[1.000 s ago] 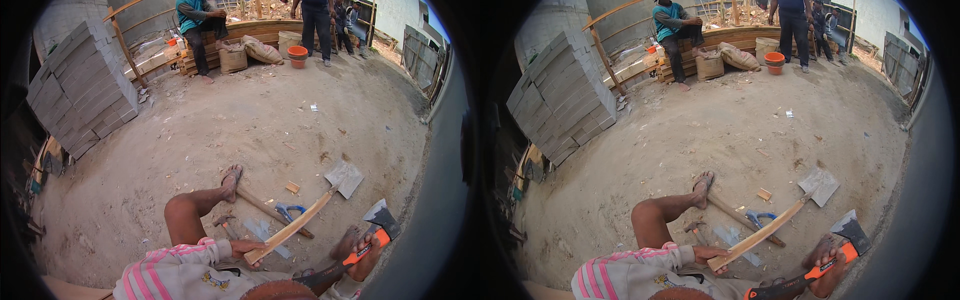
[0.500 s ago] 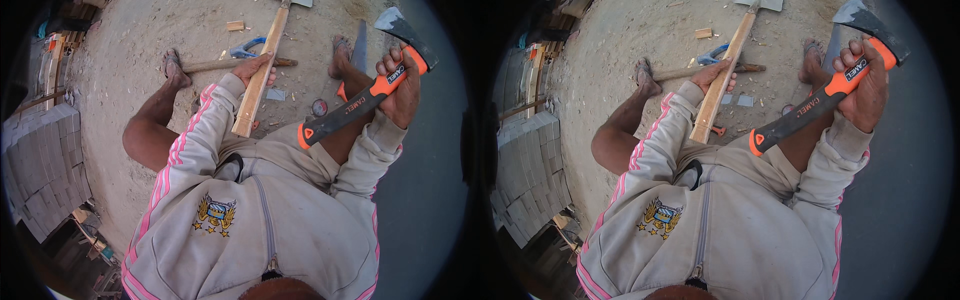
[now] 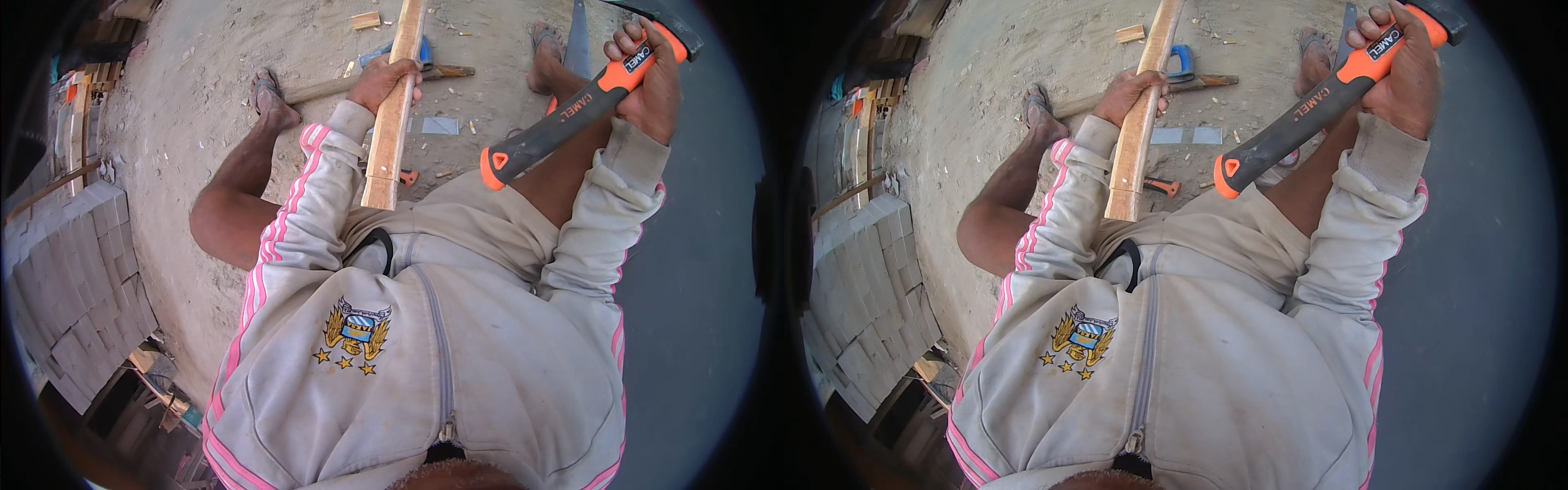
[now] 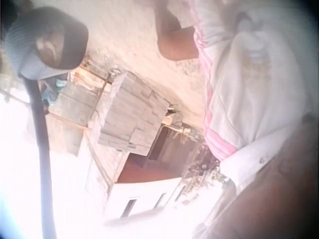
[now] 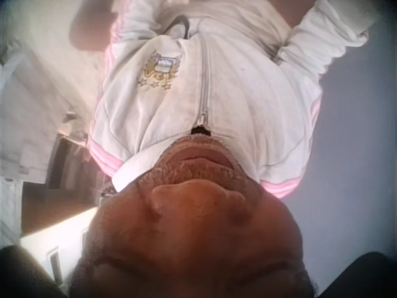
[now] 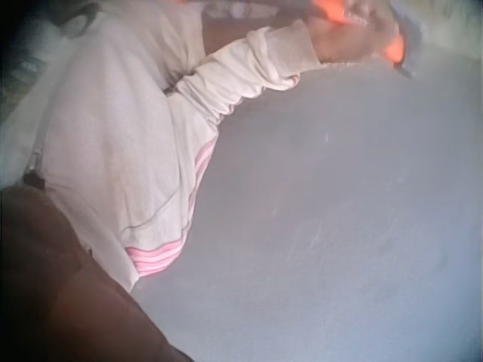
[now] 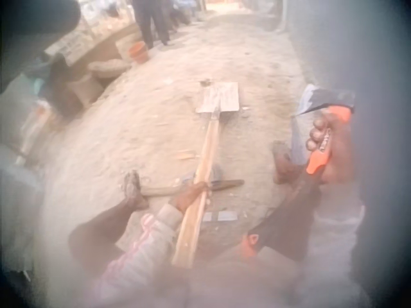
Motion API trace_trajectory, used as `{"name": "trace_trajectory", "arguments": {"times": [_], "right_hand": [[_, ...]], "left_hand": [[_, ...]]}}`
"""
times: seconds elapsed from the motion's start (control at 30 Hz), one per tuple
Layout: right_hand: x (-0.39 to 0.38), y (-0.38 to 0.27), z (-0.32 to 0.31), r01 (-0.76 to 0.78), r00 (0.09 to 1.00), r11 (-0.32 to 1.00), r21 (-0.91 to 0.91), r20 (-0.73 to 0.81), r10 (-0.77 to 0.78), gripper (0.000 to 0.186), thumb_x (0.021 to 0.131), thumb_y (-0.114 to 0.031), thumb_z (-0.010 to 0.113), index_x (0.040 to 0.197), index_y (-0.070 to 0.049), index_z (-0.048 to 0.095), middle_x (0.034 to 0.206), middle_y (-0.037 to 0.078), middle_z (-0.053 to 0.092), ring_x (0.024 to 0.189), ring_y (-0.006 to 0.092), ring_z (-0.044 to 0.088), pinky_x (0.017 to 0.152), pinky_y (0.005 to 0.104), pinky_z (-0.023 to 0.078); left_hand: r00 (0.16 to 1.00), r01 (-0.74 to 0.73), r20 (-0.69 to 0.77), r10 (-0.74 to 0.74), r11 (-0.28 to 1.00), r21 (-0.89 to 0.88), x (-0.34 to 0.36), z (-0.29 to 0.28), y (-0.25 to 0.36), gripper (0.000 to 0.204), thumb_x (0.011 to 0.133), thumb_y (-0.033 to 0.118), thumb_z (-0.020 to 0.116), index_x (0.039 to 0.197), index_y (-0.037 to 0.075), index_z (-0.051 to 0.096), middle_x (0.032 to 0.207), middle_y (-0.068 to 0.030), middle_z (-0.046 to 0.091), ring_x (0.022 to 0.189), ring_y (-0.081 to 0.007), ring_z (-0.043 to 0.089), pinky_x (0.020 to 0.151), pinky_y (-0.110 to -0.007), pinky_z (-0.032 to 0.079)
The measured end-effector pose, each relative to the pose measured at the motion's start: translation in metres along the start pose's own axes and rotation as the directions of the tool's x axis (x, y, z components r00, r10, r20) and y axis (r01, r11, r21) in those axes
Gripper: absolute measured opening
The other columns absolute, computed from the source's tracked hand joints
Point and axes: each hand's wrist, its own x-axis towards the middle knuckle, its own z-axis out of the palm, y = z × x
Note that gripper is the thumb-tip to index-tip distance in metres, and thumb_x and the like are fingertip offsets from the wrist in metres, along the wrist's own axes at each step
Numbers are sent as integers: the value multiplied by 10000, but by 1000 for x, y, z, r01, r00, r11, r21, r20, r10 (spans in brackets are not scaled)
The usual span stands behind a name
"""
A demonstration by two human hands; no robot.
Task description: The person sits on the ground and uses a hand saw to cut a small piece of wood. They then use a small axe to shape and carve the cut piece of wood, holding it in their left hand and striking it with the axe in their right hand.
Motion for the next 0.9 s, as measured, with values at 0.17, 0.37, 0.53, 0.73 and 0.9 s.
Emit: {"name": "trace_trajectory", "arguments": {"times": [0.17,0.37,0.53,0.73,0.9], "right_hand": [[1,1,4,-21,1000,999,-33,3,21,176,959,-131,643,956,-33,496,792,70,535,671,152,525,600,315,478],[-14,13,57,-19,1000,994,-109,-15,18,193,954,-155,653,989,-42,500,781,64,563,657,155,572,551,303,495],[-33,42,104,61,985,975,-211,173,-24,275,979,-238,639,1130,-35,532,806,48,590,663,135,600,545,291,498],[-58,72,146,166,900,891,-423,435,39,307,997,-252,620,1168,-11,536,797,54,585,660,114,574,593,276,477],[-84,97,179,128,873,780,-612,443,204,273,963,-190,645,1144,-21,531,814,85,582,684,156,573,640,330,480]], "left_hand": [[949,-298,-40,313,931,212,-41,-8,48,263,918,219,634,1025,-13,568,863,-93,668,640,-164,689,539,-284,571],[696,-587,-184,694,698,411,-99,8,131,285,924,228,654,1042,-10,551,845,-106,660,640,-189,690,544,-300,567],[367,-693,-245,897,440,572,-153,-6,184,302,902,167,684,1063,-34,526,846,-129,655,664,-233,706,568,-336,592],[351,-913,-135,927,370,170,-246,-55,262,330,925,170,692,1160,15,521,913,-99,626,751,-252,654,727,-395,564],[162,-875,-353,921,300,380,-256,-71,235,319,901,150,716,1118,74,494,834,-77,573,704,-234,601,692,-421,522]]}}
